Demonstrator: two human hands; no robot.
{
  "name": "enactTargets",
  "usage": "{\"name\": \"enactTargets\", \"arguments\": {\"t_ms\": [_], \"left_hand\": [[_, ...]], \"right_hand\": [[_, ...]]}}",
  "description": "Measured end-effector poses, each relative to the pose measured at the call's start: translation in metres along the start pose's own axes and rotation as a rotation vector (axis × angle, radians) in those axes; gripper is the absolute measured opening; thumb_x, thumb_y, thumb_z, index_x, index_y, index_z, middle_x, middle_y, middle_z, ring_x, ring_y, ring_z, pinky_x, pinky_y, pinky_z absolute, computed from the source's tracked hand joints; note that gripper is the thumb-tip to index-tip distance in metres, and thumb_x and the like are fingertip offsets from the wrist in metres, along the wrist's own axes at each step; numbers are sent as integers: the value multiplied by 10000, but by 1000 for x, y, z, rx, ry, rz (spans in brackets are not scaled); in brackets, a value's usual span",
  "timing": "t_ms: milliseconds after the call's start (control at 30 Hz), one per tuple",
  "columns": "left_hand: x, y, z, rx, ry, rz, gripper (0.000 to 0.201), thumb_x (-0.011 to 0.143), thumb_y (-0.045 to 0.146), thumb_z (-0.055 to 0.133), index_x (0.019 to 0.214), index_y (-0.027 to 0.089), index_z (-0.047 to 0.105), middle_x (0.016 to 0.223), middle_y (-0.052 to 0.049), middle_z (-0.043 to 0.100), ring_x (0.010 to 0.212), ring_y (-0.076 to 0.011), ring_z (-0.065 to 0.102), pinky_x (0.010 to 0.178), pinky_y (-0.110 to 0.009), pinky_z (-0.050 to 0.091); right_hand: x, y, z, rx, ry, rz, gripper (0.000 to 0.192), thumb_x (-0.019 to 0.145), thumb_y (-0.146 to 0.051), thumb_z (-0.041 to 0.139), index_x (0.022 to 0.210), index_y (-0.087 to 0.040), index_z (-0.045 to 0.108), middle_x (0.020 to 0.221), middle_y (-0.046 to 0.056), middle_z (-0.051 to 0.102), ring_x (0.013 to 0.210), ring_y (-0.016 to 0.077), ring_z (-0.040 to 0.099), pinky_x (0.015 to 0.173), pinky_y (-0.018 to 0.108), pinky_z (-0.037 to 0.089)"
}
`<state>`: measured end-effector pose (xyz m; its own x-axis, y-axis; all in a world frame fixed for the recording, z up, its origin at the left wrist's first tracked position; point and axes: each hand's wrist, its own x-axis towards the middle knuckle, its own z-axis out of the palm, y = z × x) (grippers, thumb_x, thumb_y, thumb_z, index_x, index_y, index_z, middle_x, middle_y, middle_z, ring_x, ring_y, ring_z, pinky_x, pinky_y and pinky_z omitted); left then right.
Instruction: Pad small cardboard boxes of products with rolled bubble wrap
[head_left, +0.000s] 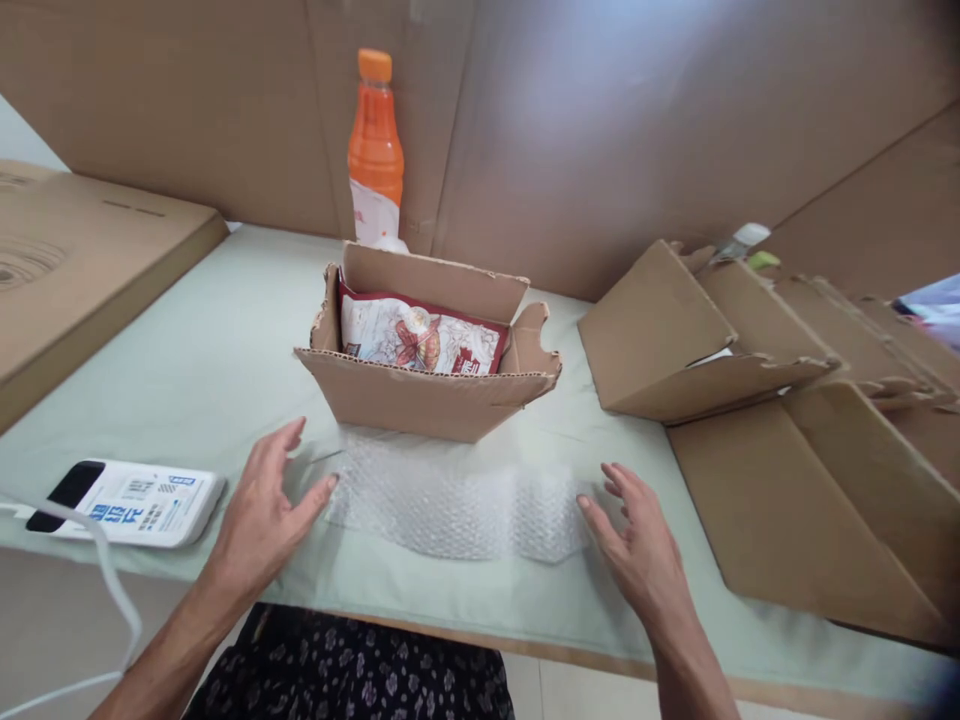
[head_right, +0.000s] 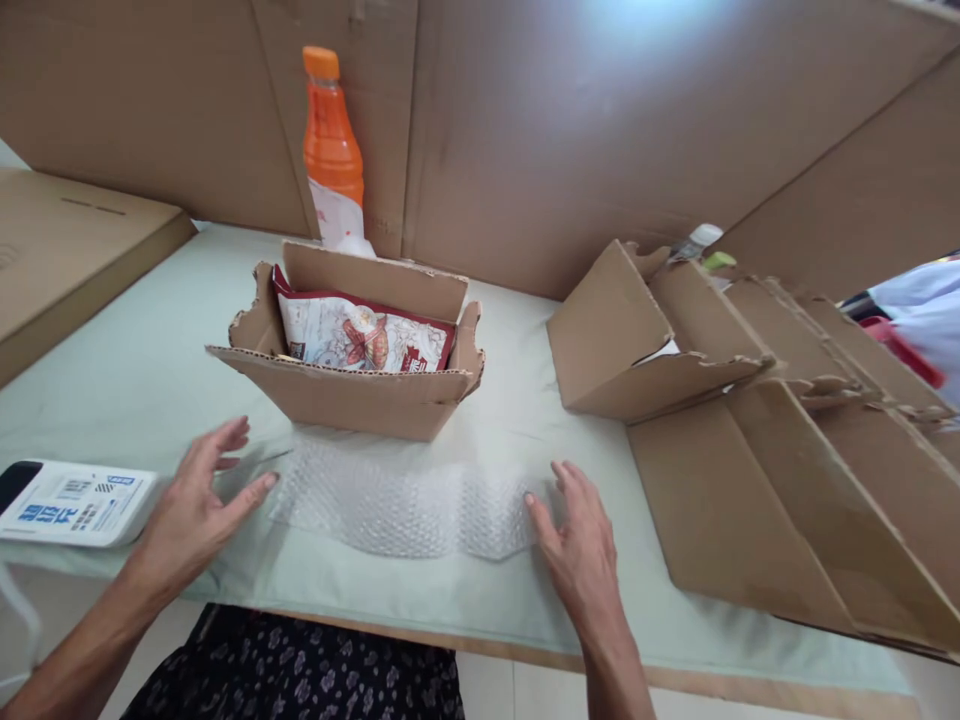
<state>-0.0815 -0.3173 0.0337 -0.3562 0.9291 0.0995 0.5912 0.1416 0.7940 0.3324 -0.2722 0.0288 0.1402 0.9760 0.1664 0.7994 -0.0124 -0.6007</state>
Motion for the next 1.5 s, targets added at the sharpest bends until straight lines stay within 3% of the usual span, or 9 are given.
{"name": "enactTargets", "arguments": {"t_ms": [133, 300, 433, 700, 900, 1033, 1133, 1300, 1500], "left_hand": [[18, 17, 11, -60, 78, 12, 725, 814, 471, 650, 1451, 194, 443, 1418, -165, 515, 1051, -256, 648, 763, -375, 551], [51, 29, 34, -344, -52, -95, 569, 781, 415, 667, 1277, 179, 520, 1215, -87, 606, 745, -143, 617, 641, -296, 499], [81, 35, 50, -438, -14, -77, 557, 755, 358, 680, 1258, 163, 542, 1149, -64, 624, 767, -141, 613, 737, -308, 507], [117, 42, 70, -392, 3, -128, 803, 741, 259, 635, 1490, 160, 363, 1445, -185, 507, 962, -198, 670, 872, -375, 537], [37, 2, 23, 395, -175, 189, 462, 808, 423, 574, 1183, 164, 652, 1051, -131, 670, 1072, -353, 601, 972, -532, 469], [4, -12, 10, 500, -229, 216, 189, 821, 350, 527, 856, 208, 647, 925, -86, 658, 918, -296, 614, 835, -438, 498], [9, -4, 14, 494, -236, 234, 111, 805, 266, 498, 780, 220, 596, 843, -52, 664, 832, -253, 633, 764, -372, 484], [51, 25, 33, 512, -2, 295, 137, 882, 267, 513, 897, 218, 640, 844, -48, 725, 792, -245, 676, 720, -343, 475], [89, 59, 91, 434, -17, 560, 264, 897, 178, 546, 1126, 152, 674, 1124, -142, 721, 1072, -316, 642, 947, -459, 489]], "right_hand": [[10, -50, 21, 108, -117, -172, 559, 907, -509, 597, 1386, -225, 555, 1442, 157, 571, 1074, 260, 681, 763, 369, 567], [51, -103, 53, 150, -354, -251, 569, 878, -504, 598, 1321, -148, 559, 1191, 147, 699, 961, 258, 675, 732, 355, 537], [92, -111, 71, 157, -378, -260, 453, 829, -536, 621, 1075, -156, 628, 1010, 104, 733, 876, 247, 666, 761, 354, 513], [143, -107, 82, 159, -314, -223, 495, 837, -433, 573, 1246, -154, 594, 1178, 136, 721, 949, 268, 697, 811, 396, 541], [88, -29, 32, -44, -394, -303, 485, 867, -511, 610, 1251, -219, 664, 1389, 135, 641, 1264, 338, 601, 1035, 523, 488], [34, 6, 5, -140, -404, -323, 250, 871, -461, 633, 942, -238, 721, 1401, 119, 634, 1264, 351, 602, 1029, 553, 489], [1, 2, 3, -93, -350, -371, 201, 923, -357, 567, 787, -234, 648, 1280, 97, 701, 1183, 302, 651, 978, 504, 520], [-50, -25, 12, 15, -280, -373, 109, 941, -283, 572, 862, -243, 635, 990, 52, 753, 931, 240, 709, 820, 399, 552], [-114, -63, 33, 263, -501, -222, 183, 961, -202, 532, 1112, -236, 628, 816, 5, 709, 695, 158, 665, 660, 278, 538]]}}
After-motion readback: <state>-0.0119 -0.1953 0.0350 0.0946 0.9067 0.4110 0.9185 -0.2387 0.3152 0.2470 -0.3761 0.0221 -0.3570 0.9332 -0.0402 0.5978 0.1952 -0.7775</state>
